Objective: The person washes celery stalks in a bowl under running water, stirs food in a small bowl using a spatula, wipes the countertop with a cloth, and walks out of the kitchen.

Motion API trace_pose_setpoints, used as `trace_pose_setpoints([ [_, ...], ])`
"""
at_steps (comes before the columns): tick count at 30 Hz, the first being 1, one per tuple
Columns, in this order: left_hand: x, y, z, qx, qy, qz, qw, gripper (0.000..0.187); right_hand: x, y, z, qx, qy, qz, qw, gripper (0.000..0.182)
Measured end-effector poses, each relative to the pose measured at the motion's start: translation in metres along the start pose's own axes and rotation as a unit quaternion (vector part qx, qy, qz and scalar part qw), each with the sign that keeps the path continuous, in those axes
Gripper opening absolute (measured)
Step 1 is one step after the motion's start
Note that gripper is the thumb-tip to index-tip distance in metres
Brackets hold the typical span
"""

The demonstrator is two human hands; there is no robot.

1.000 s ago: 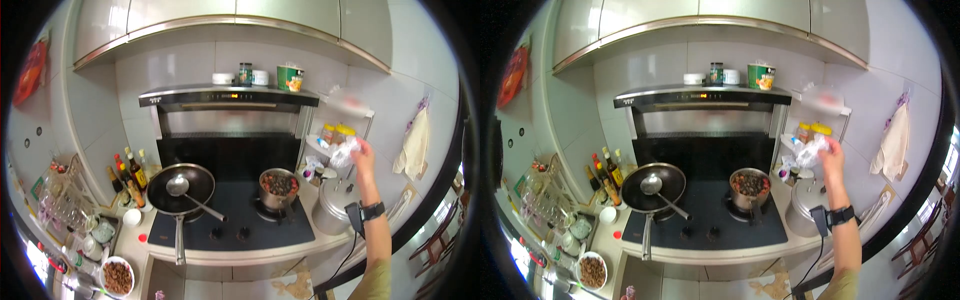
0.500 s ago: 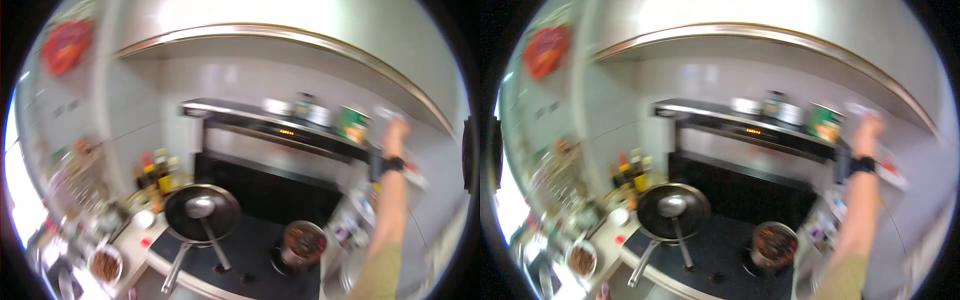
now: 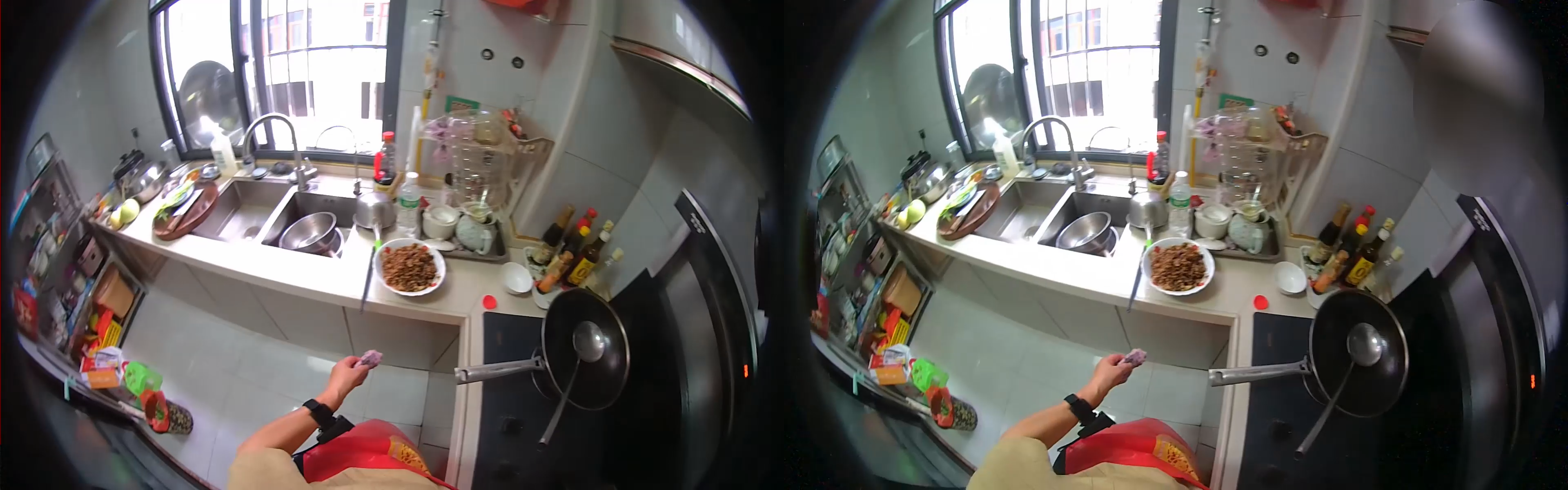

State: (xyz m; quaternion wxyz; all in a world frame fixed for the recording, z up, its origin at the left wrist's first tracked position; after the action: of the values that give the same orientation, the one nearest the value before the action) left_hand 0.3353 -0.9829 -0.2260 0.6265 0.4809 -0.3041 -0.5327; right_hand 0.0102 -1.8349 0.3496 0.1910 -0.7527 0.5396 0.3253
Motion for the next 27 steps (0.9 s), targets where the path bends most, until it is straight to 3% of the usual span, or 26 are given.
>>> trace_pose_setpoints([
  [4,-0.021,0.014,0.0,0.004,0.002,0.027,1.0,0.022,-0.01,-0.021,0.011,-0.014,0.032,0.023,0.999,0.029],
  [5,-0.031,0.019,-0.002,0.012,0.015,-0.026,0.999,0.023,-0.017,-0.029,0.015,-0.023,0.046,0.028,0.998,0.027],
  [10,-0.078,0.029,-0.026,0.034,0.062,0.004,0.997,0.026,-0.074,-0.096,0.052,-0.091,0.166,0.041,0.981,0.02],
  [12,-0.101,0.026,-0.044,0.041,0.079,-0.003,0.996,0.028,-0.102,-0.149,0.079,-0.14,0.226,0.038,0.963,0.017],
  [14,-0.128,0.015,-0.074,0.141,0.155,-0.069,0.975,0.032,-0.133,-0.216,0.114,-0.197,0.277,0.031,0.94,0.015],
  [15,-0.142,0.031,-0.073,0.128,0.152,-0.073,0.977,0.036,-0.15,-0.252,0.137,-0.231,0.296,0.027,0.926,0.013],
  [18,-0.179,0.06,-0.078,0.184,0.219,-0.128,0.95,0.037,-0.211,-0.378,0.227,-0.362,0.291,-0.024,0.886,0.012],
  [19,-0.191,0.06,-0.086,0.191,0.216,-0.13,0.949,0.038,-0.237,-0.421,0.275,-0.449,0.38,-0.096,0.803,0.014],
  [21,-0.213,0.072,-0.091,0.226,0.241,-0.131,0.935,0.036,-0.276,-0.485,0.338,-0.535,0.311,-0.141,0.773,0.021],
  [23,-0.232,0.085,-0.099,0.261,0.262,-0.135,0.919,0.034,-0.283,-0.531,0.384,-0.564,0.264,-0.16,0.766,0.023],
  [25,-0.25,0.098,-0.107,0.308,0.293,-0.146,0.893,0.031,-0.263,-0.574,0.422,-0.625,0.164,-0.27,0.714,0.024],
  [27,-0.264,0.108,-0.117,0.323,0.315,-0.156,0.879,0.031,-0.311,-0.622,0.497,-0.668,0.157,-0.368,0.628,0.022],
])
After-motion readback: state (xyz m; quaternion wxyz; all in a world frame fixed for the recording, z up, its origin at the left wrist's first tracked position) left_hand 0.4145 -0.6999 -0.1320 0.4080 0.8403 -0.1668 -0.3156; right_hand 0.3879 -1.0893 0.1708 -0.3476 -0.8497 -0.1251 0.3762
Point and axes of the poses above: each hand's wrist, its own z-axis away from the middle knuckle, its own x-axis out of the palm, y = z × x, the point moved 3 cm from there along -z, towards the middle knuckle, and after that the axes turned 3 degrees about x, right-handed, at the moved point
